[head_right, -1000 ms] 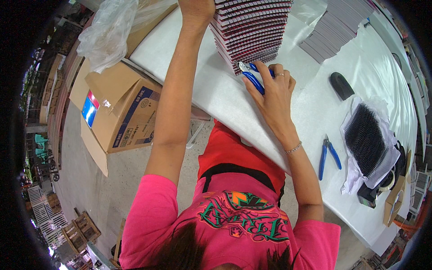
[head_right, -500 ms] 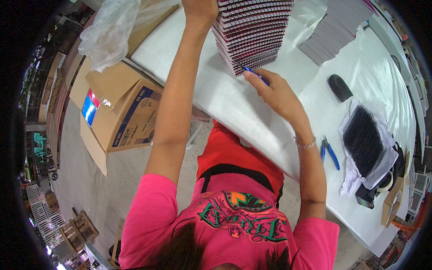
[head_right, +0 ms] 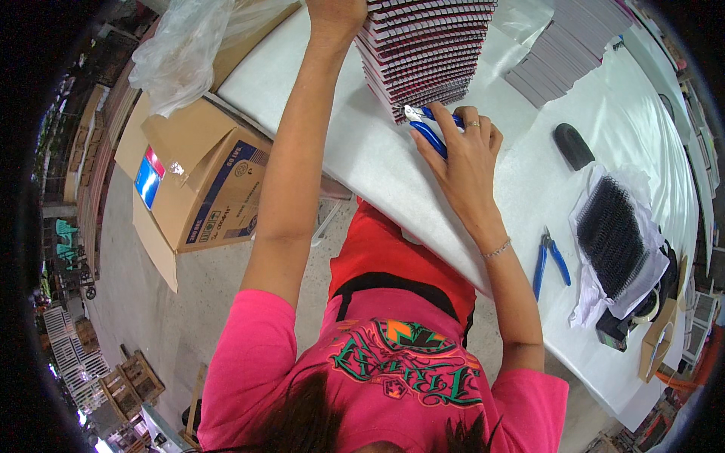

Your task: The person uses pliers to trim the spiral binding of a stack of notebooks. They repeatedly pull the binding wire with the pliers and then cut the excess wire. The person handles the notebooks one by one, stacking them on the table after trimming.

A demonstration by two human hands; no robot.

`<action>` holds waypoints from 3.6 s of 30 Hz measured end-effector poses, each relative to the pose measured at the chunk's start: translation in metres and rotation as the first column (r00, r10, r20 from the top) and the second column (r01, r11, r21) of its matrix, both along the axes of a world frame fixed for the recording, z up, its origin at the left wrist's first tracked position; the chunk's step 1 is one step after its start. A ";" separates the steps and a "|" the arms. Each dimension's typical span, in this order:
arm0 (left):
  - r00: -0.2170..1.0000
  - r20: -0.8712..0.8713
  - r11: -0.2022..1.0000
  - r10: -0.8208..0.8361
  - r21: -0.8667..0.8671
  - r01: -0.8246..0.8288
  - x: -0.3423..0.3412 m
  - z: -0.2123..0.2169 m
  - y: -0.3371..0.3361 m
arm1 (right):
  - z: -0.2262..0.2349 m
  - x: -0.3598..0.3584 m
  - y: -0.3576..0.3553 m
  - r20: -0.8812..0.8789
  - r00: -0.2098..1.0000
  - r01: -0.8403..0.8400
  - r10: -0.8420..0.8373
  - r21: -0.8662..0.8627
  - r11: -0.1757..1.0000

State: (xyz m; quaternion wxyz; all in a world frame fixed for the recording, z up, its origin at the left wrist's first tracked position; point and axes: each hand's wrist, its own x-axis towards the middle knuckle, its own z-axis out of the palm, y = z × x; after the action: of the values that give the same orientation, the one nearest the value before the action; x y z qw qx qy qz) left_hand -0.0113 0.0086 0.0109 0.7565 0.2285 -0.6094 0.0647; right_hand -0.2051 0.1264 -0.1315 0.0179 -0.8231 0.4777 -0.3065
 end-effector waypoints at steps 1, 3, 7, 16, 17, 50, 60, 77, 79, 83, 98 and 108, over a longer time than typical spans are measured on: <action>1.000 0.001 1.000 0.001 0.002 -0.001 0.000 -0.001 0.000 | -0.002 0.001 -0.001 0.002 1.000 -0.005 0.005 0.009 1.000; 1.000 0.005 1.000 -0.005 -0.004 0.005 0.003 -0.002 -0.005 | -0.003 0.002 -0.002 -0.005 1.000 -0.006 0.006 0.013 1.000; 1.000 -0.001 1.000 -0.022 -0.016 0.022 0.003 -0.003 -0.006 | 0.002 0.005 -0.002 0.005 1.000 -0.002 0.002 0.064 0.998; 1.000 0.013 1.000 -0.007 0.000 0.007 0.004 -0.003 -0.004 | 0.031 -0.004 -0.023 0.321 0.947 -0.254 -0.033 0.806 0.535; 1.000 0.006 1.000 -0.005 -0.003 0.005 0.003 -0.002 -0.004 | 0.032 -0.005 -0.024 0.283 0.959 -0.231 -0.009 0.800 0.553; 1.000 -0.008 1.000 -0.021 -0.005 0.021 0.002 -0.004 -0.006 | 0.020 -0.006 -0.020 0.238 0.971 -0.192 0.006 0.772 0.606; 1.000 -0.006 1.000 -0.002 0.008 0.002 0.002 -0.002 -0.004 | -0.001 -0.003 0.003 -0.028 0.999 -0.014 0.018 0.144 0.990; 0.996 -0.033 0.997 -0.081 -0.022 0.081 0.003 -0.007 -0.013 | -0.020 0.002 0.002 -0.027 1.000 0.004 -0.004 0.026 1.000; 0.997 -0.029 0.997 -0.070 -0.025 0.069 0.003 -0.007 -0.012 | -0.024 0.002 0.001 -0.021 1.000 -0.002 0.003 0.030 1.000; 0.998 -0.019 0.998 -0.061 -0.024 0.061 0.003 -0.006 -0.012 | -0.027 0.003 0.000 -0.056 0.998 0.010 -0.009 0.026 1.000; 0.999 -0.033 0.999 -0.038 0.010 0.039 0.001 -0.005 -0.007 | 0.003 -0.008 -0.018 0.166 0.969 -0.233 0.182 0.389 0.891; 1.000 -0.023 1.000 -0.014 0.014 0.015 0.002 -0.006 -0.008 | -0.023 -0.003 0.004 -0.018 0.999 -0.031 0.031 0.024 0.999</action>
State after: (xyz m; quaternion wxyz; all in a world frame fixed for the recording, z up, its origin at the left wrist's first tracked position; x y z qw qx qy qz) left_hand -0.0093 0.0004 0.0051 0.7623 0.2300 -0.6026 0.0522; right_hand -0.2078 0.1300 -0.1549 0.0280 -0.8330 0.4686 -0.2928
